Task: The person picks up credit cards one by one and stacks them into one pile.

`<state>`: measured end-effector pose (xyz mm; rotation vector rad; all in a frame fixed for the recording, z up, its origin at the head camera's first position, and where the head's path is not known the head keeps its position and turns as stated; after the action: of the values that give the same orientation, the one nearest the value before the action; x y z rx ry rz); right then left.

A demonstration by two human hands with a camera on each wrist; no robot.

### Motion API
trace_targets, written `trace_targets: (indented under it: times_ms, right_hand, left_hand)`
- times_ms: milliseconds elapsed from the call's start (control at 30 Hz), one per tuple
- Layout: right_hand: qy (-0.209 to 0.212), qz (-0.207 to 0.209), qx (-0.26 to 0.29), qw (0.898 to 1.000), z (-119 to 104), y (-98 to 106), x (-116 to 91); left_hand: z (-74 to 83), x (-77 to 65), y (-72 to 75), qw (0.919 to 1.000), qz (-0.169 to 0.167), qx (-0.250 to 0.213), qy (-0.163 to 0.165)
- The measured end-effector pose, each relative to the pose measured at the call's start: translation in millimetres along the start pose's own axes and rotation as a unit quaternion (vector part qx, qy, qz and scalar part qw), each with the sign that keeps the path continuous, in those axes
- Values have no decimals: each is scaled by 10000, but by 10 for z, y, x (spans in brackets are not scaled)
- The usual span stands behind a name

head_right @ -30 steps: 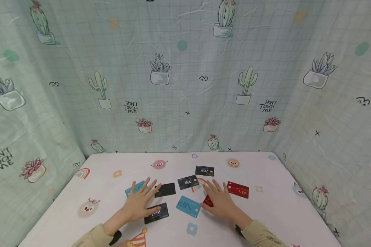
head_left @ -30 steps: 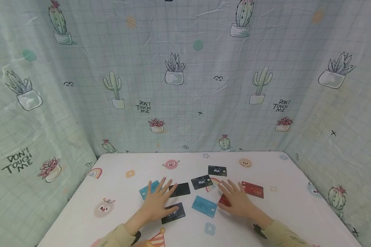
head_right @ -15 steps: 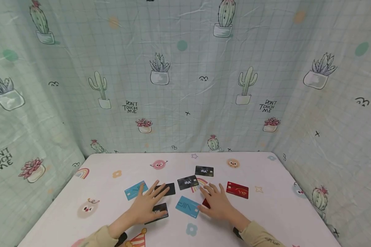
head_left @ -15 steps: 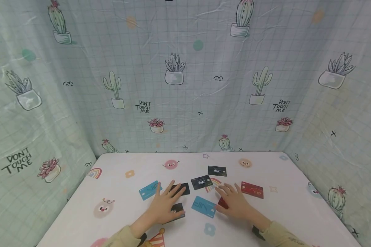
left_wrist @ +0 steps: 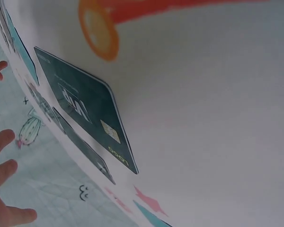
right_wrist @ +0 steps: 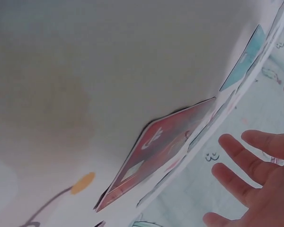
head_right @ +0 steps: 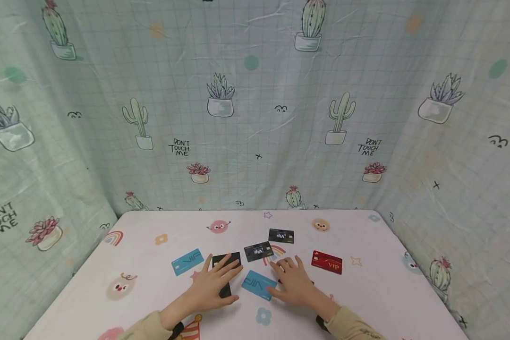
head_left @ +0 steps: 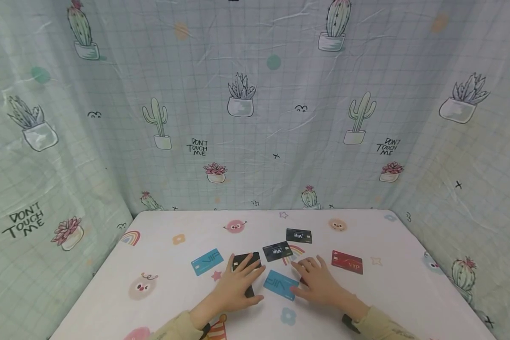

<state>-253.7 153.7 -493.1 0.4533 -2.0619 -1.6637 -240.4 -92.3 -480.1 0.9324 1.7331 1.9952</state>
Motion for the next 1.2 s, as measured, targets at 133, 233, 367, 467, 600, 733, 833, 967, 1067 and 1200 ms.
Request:
trace_targets:
  times_ms: [133, 233, 367, 467, 600, 733, 833, 967, 1067, 1200]
  right_hand:
    - [84, -8, -94, 9999, -45, 20, 14]
    - [157, -15, -142, 9998, -80, 29, 24]
    - [272, -2, -173, 9995, -114, 31, 38]
    - [347, 22, -224, 9991, -124, 24, 45]
    - [384, -2, -315, 9988, -130, 8, 50]
    - [379, -76, -407, 9984, -135, -25, 56]
    - [373, -113, -443, 9983, -132, -54, 62]
    - [359, -177, -549, 9977, -125, -74, 68]
    - [360, -236, -614, 9972, -123, -78, 73]
    - [381, -333, -637, 9967, -117, -76, 76]
  left_hand:
    - [11, 12, -26, 9999, -2, -26, -118]
    - [9, 29, -75, 9997, -32, 6, -223]
    - [4, 65, -141, 9994, -102, 55, -339]
    - [11, 97, -173, 9990, -124, 117, -423]
    - [33, 138, -194, 9982, -209, 243, -509]
    - [56, 172, -194, 9972, -315, 374, -568]
    - [64, 198, -199, 9965, -392, 443, -593]
    - [62, 238, -226, 9958, -499, 486, -596]
    - [56, 269, -246, 9948, -561, 602, -604]
    - [46, 301, -266, 9931, -627, 765, -632]
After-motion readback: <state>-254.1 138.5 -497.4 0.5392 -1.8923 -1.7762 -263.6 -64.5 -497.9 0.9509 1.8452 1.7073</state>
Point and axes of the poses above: each hand's wrist, its own x-axis towards the middle knuckle, its own y-axis out of the back of the hand, z = x × y, the point moved 2 cm from there along x, towards the middle knuckle, and after that the axes turned 1 degree about y, right-handed, at the moved point
